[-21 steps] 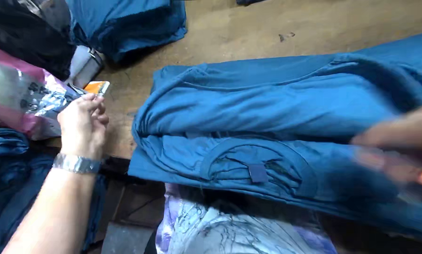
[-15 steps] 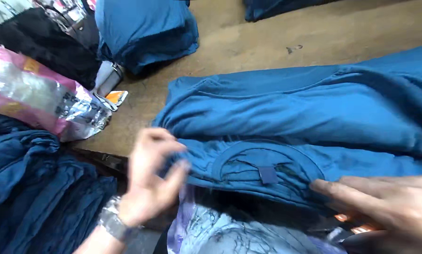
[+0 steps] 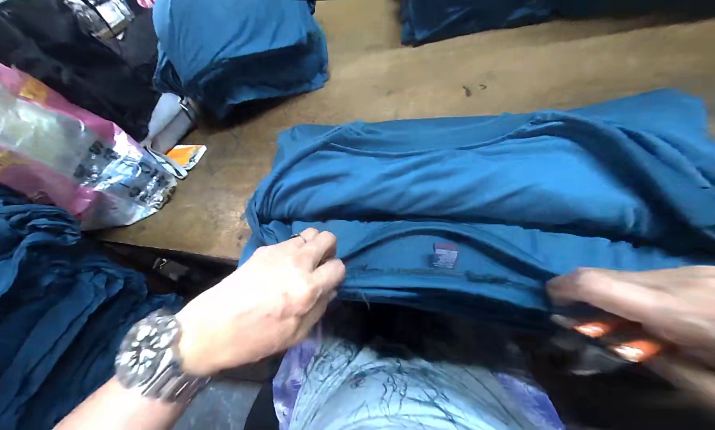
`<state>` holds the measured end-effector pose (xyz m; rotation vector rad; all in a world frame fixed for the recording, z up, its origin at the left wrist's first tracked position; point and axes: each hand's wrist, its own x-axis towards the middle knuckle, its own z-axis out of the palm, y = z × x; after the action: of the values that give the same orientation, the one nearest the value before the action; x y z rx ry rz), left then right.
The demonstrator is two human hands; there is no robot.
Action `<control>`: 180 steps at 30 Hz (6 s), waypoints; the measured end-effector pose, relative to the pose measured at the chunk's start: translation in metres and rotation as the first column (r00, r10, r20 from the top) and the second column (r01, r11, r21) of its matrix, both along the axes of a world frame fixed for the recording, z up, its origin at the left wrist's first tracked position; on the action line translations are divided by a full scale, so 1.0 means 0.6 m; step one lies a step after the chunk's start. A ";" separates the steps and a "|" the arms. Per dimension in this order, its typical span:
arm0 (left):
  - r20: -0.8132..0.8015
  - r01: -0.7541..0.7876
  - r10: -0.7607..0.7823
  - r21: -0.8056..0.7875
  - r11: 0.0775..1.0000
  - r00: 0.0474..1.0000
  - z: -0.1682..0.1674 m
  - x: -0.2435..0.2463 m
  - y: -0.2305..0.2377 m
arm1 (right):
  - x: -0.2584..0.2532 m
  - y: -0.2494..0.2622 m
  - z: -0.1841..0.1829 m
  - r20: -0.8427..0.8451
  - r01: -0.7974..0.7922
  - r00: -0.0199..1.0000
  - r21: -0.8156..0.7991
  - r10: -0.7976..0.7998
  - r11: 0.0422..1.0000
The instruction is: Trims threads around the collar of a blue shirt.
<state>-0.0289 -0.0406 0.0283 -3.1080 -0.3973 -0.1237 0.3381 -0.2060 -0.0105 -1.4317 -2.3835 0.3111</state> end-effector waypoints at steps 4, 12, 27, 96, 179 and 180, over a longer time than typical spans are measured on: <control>-0.037 0.014 -0.017 -0.075 0.997 0.999 -0.035 -0.014 -0.014 | 0.000 -0.032 -0.024 0.069 0.008 0.998 -0.219 0.007 0.976; 0.413 -0.281 0.427 -0.368 0.886 0.804 -0.013 -0.011 -0.024 | -0.053 -0.057 -0.013 -0.091 0.049 0.993 -0.213 -0.069 0.976; 0.110 -0.408 0.415 -0.080 0.909 0.903 -0.032 0.035 -0.011 | -0.114 0.003 -0.127 -0.218 0.257 0.951 0.167 -0.219 0.952; 0.043 0.383 0.975 -0.923 -0.044 0.216 -0.092 0.059 -0.125 | -0.219 0.075 -0.112 -0.204 0.334 0.941 0.439 -0.269 0.834; 0.437 0.276 0.860 -0.888 0.367 0.264 -0.127 0.075 -0.136 | -0.219 0.079 -0.073 -0.759 0.244 0.605 -0.111 -0.240 0.964; 0.429 0.280 0.860 -0.892 0.355 0.277 -0.127 0.074 -0.138 | -0.224 0.086 -0.068 -0.767 0.240 0.591 -0.128 -0.249 0.962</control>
<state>0.0156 -0.1233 -0.0481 -2.9382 -1.7750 -2.6802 0.2035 -0.1542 -0.0513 -1.2398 -1.4469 0.7077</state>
